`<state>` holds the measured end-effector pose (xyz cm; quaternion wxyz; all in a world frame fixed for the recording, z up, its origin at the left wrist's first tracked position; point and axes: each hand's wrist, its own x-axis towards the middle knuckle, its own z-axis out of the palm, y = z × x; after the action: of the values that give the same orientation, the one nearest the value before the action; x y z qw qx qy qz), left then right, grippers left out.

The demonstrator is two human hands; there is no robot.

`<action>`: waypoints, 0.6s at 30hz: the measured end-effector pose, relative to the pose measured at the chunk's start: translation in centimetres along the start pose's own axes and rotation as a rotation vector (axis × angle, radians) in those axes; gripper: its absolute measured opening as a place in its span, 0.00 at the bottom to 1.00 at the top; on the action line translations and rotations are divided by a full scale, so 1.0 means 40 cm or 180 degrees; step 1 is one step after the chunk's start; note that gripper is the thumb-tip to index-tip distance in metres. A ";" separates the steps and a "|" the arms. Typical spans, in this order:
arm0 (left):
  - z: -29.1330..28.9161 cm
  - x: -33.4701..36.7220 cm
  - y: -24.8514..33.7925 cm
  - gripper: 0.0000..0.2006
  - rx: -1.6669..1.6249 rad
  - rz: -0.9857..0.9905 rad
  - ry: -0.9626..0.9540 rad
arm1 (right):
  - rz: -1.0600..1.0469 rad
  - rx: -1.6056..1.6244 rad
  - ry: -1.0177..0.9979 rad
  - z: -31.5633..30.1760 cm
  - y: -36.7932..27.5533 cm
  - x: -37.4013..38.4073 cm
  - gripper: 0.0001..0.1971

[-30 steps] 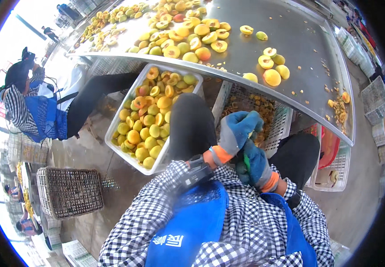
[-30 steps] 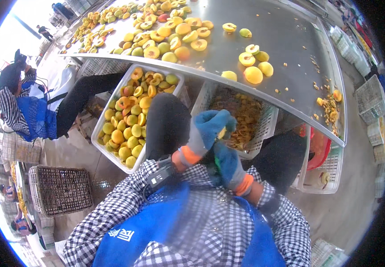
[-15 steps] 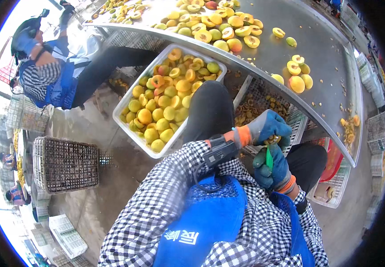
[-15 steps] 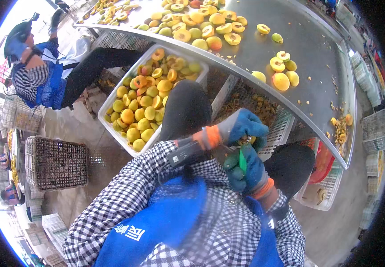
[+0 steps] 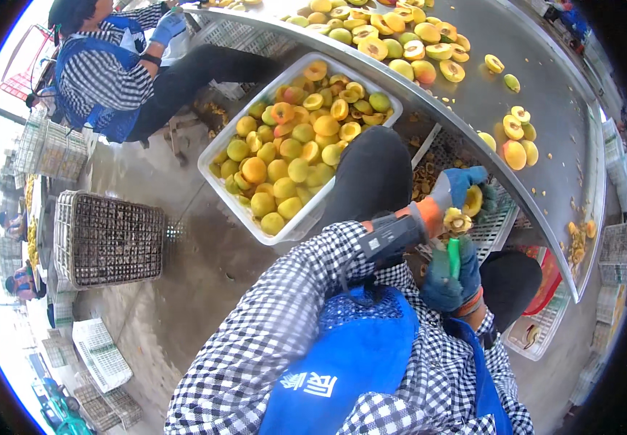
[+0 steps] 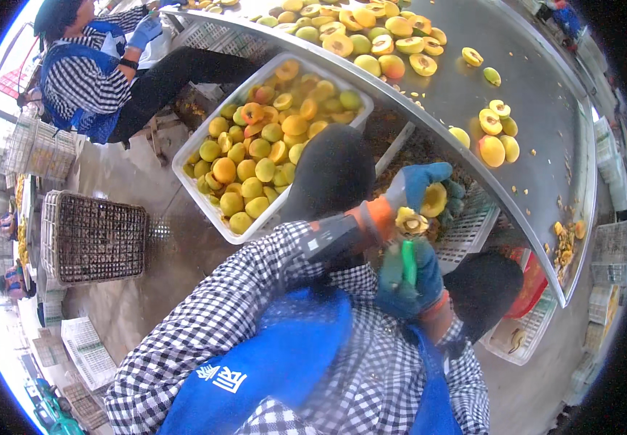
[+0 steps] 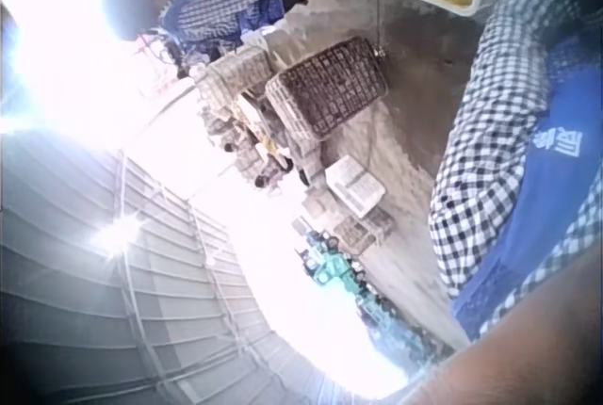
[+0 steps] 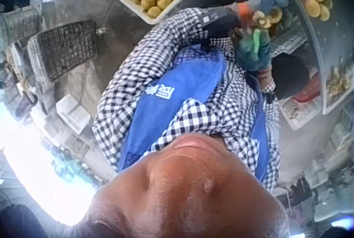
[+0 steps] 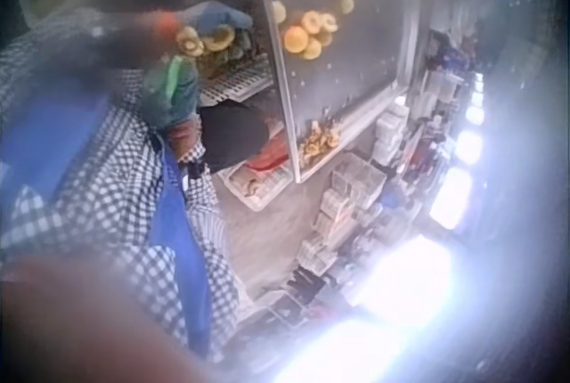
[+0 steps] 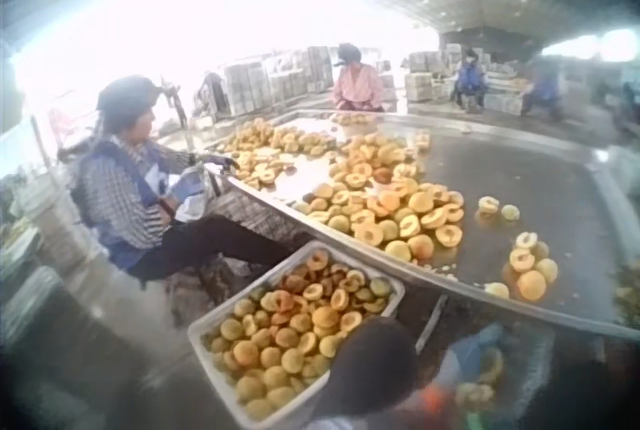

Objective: Removing pits from apricots or peaches using a specialized hand tool on a sorting table.

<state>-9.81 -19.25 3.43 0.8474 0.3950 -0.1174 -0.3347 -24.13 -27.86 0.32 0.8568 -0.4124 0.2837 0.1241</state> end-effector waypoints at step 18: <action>-1.052 -0.565 0.175 0.47 0.5810 -0.1133 0.3751 | 0.0137 -0.1669 0.0654 -0.146 -0.173 0.133 0.17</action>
<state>-3.90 23.79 -17.66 0.0996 0.9819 0.1608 0.0015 -18.97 -36.86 -1.34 0.6848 -0.6242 0.3360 0.1690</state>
